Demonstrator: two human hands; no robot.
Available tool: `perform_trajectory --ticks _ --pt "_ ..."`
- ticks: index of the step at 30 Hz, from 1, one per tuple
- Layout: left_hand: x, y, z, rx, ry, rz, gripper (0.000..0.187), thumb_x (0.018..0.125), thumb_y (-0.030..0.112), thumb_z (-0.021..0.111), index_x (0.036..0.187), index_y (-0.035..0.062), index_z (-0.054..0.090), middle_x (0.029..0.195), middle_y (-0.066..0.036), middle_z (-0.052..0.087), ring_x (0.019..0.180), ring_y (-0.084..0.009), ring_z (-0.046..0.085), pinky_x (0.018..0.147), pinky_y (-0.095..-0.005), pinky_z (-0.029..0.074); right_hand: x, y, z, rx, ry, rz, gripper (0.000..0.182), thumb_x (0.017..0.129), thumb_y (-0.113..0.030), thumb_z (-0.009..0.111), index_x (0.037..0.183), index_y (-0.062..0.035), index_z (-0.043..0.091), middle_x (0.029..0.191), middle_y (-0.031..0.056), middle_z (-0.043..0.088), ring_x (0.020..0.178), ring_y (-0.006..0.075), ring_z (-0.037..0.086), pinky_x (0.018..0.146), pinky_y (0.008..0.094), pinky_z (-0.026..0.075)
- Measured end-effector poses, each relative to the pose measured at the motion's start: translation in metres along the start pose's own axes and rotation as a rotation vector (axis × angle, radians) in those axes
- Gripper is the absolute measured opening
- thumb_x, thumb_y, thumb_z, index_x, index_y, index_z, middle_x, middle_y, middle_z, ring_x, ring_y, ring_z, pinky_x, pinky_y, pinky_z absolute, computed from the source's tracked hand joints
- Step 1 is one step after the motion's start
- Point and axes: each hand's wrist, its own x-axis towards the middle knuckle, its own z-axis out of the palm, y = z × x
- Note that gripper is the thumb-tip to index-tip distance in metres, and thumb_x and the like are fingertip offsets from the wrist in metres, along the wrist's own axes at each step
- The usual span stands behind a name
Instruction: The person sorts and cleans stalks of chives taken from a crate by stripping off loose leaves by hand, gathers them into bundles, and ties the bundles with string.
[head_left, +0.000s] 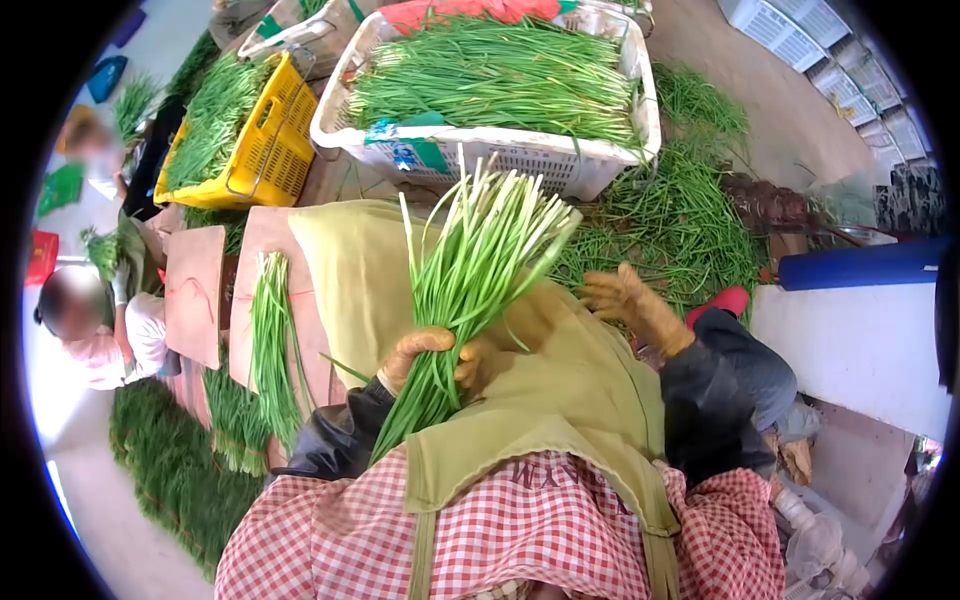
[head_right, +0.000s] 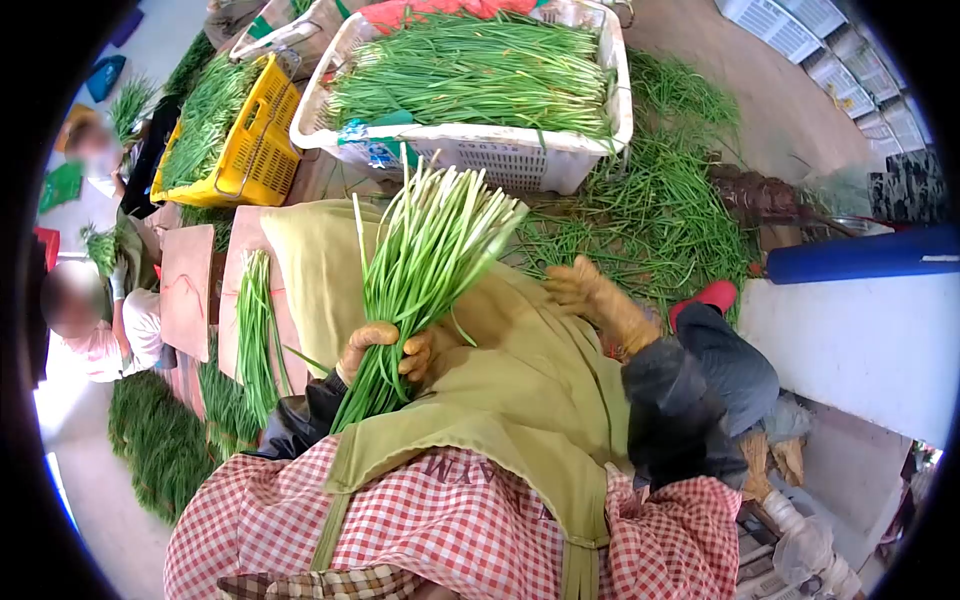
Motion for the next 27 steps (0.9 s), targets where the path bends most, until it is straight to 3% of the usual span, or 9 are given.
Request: perform_trajectory --ticks 7,10,11,13,14,19,22,24,27 --pt "0.000 0.025 0.024 0.142 0.124 -0.135 0.046 0.081 0.022 0.064 0.119 0.0008 0.053 0.093 -0.011 0.059 0.079 -0.0205 0.059 0.079 -0.0321 0.049 0.038 -0.015 0.074 0.943 -0.449 -0.337 0.089 0.088 -0.074 0.033 0.137 0.0007 0.042 0.134 0.0234 0.049 0.124 0.0343 0.048 0.109 0.0467 0.034" --pt "0.030 0.011 0.031 1.362 0.203 0.313 0.074 0.079 0.035 0.070 0.138 0.0034 0.039 0.105 -0.016 0.063 0.089 -0.0297 0.065 0.080 -0.0374 0.052 0.052 -0.044 0.093 1.096 -0.362 -0.403 0.089 0.087 -0.073 0.035 0.134 0.0018 0.045 0.136 0.0255 0.047 0.126 0.0395 0.045 0.109 0.0510 0.034" --pt "0.032 0.008 0.051 1.367 0.195 0.305 0.074 0.079 0.035 0.070 0.138 0.0034 0.039 0.105 -0.016 0.063 0.089 -0.0297 0.065 0.080 -0.0374 0.052 0.063 -0.039 0.093 1.029 -0.313 -0.447 0.089 0.086 -0.072 0.039 0.139 0.0003 0.039 0.136 0.0249 0.047 0.126 0.0399 0.045 0.110 0.0522 0.033" --pt "0.029 0.008 0.102 1.986 0.660 -0.252 0.100 0.073 0.040 0.074 0.148 0.0036 0.019 0.110 -0.022 0.062 0.099 -0.0353 0.064 0.083 -0.0386 0.051 0.075 -0.034 0.088 1.154 -0.578 -0.465 0.090 0.085 -0.070 0.045 0.143 -0.0019 0.033 0.137 0.0253 0.046 0.127 0.0386 0.045 0.111 0.0501 0.032" --pt "0.027 0.007 0.101 1.979 0.587 -0.194 0.120 0.067 0.044 0.078 0.150 0.0023 0.002 0.114 -0.028 0.059 0.108 -0.0395 0.059 0.093 -0.0387 0.047 0.078 -0.035 0.088 1.107 -0.653 -0.536 0.090 0.085 -0.067 0.050 0.146 -0.0036 0.029 0.137 0.0228 0.047 0.127 0.0359 0.046 0.112 0.0473 0.031" --pt "0.002 0.058 0.113 1.920 0.064 -0.235 0.109 0.073 0.049 0.075 0.147 -0.0061 0.016 0.142 -0.029 0.039 0.130 -0.0367 0.042 0.107 -0.0350 0.036 0.067 -0.040 0.078 1.105 -0.730 -0.540 0.078 0.093 -0.062 0.039 0.144 -0.0038 0.032 0.132 0.0182 0.053 0.122 0.0315 0.051 0.108 0.0448 0.038" --pt "0.019 0.103 0.101 1.520 0.069 -0.169 0.098 0.077 0.046 0.073 0.145 -0.0059 0.025 0.142 -0.023 0.042 0.135 -0.0321 0.038 0.109 -0.0382 0.033 0.067 -0.046 0.077 1.072 -0.822 -0.565 0.077 0.095 -0.061 0.034 0.144 -0.0024 0.034 0.125 0.0180 0.058 0.116 0.0321 0.056 0.106 0.0454 0.040" --pt "0.043 0.110 0.067 1.143 0.001 0.181 0.088 0.078 0.038 0.075 0.143 -0.0044 0.032 0.141 -0.019 0.045 0.135 -0.0289 0.036 0.110 -0.0407 0.032 0.061 -0.058 0.083 1.060 -0.854 -0.531 0.077 0.095 -0.061 0.034 0.143 -0.0019 0.034 0.124 0.0186 0.059 0.115 0.0325 0.057 0.105 0.0458 0.040" --pt "0.060 0.067 0.034 0.427 -0.034 -0.143 0.079 0.075 0.027 0.077 0.140 -0.0006 0.040 0.135 -0.017 0.052 0.126 -0.0262 0.049 0.101 -0.0409 0.043 0.046 -0.077 0.087 1.044 -0.845 -0.466 0.077 0.095 -0.061 0.035 0.143 0.0004 0.035 0.122 0.0212 0.060 0.113 0.0333 0.058 0.101 0.0459 0.044"
